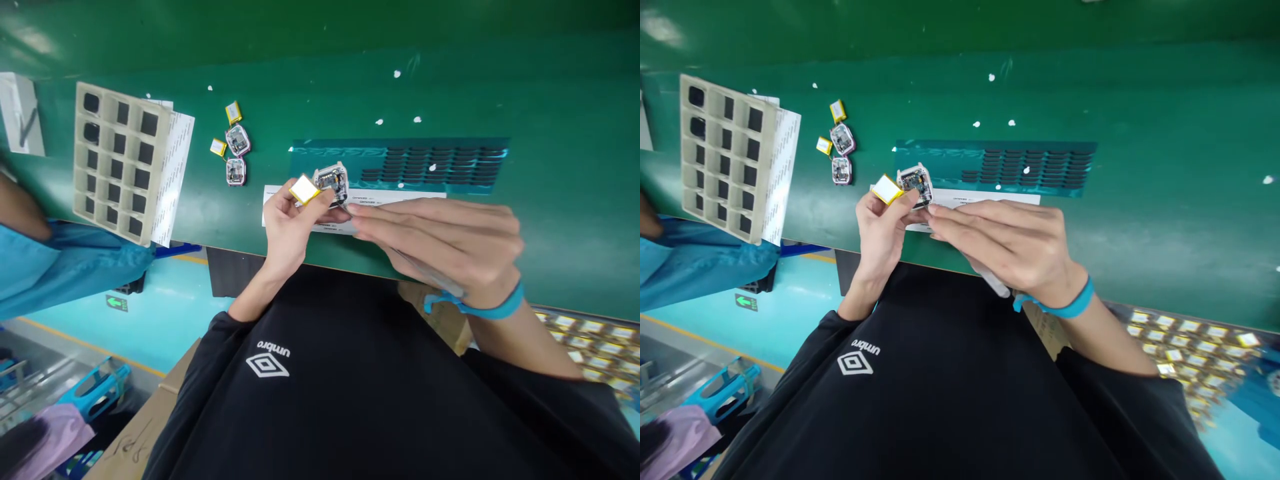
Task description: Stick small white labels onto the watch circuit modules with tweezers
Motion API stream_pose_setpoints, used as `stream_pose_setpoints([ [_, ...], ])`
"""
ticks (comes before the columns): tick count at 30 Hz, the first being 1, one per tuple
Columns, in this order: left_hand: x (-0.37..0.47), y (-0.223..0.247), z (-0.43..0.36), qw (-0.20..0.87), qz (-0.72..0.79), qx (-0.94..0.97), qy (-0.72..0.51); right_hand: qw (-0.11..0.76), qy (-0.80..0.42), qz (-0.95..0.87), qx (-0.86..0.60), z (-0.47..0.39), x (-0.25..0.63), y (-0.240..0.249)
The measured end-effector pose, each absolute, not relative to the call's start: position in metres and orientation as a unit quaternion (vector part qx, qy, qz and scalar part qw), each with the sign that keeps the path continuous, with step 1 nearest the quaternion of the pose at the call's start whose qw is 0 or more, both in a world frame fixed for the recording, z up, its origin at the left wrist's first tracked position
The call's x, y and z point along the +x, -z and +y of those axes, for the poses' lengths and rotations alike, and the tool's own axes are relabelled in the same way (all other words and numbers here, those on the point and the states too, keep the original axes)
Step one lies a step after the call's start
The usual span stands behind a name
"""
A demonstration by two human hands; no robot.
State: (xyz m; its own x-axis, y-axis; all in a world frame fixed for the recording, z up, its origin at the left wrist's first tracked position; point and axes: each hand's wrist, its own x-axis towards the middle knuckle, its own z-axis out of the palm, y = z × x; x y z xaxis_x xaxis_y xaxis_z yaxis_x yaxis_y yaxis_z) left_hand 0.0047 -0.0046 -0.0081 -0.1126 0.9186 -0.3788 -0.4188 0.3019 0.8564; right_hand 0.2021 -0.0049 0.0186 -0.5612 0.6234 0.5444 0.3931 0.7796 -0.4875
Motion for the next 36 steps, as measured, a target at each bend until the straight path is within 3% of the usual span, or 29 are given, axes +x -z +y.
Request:
stream_pose_setpoints([
  [4,0.007,0.007,-0.006,0.605,0.517,0.271,-0.542,0.420,-0.158,-0.838,-0.310,-0.004,0.198,-0.014],
  [13,0.005,0.009,-0.008,0.609,0.528,0.290,-0.516,0.430,-0.159,-0.821,-0.341,-0.008,0.199,-0.014],
  [20,-0.005,0.025,0.029,0.586,0.519,0.411,-0.467,0.530,-0.096,-0.721,-0.436,-0.016,0.207,-0.001],
  [22,-0.020,0.033,0.079,0.519,0.552,0.488,-0.435,0.539,-0.107,-0.701,-0.455,-0.021,0.209,0.003],
  [26,-0.057,0.035,0.195,0.276,0.673,0.622,-0.289,0.533,-0.102,-0.681,-0.492,-0.037,0.217,0.007],
  [30,-0.045,0.036,0.240,0.095,0.704,0.677,-0.190,0.552,-0.106,-0.634,-0.532,-0.054,0.227,0.010],
  [32,-0.011,0.046,0.239,0.118,0.659,0.709,-0.222,0.557,-0.116,-0.611,-0.551,-0.058,0.229,0.012],
  [36,0.080,0.076,0.249,0.337,0.520,0.736,-0.273,0.552,-0.116,-0.635,-0.528,-0.057,0.225,0.015],
])
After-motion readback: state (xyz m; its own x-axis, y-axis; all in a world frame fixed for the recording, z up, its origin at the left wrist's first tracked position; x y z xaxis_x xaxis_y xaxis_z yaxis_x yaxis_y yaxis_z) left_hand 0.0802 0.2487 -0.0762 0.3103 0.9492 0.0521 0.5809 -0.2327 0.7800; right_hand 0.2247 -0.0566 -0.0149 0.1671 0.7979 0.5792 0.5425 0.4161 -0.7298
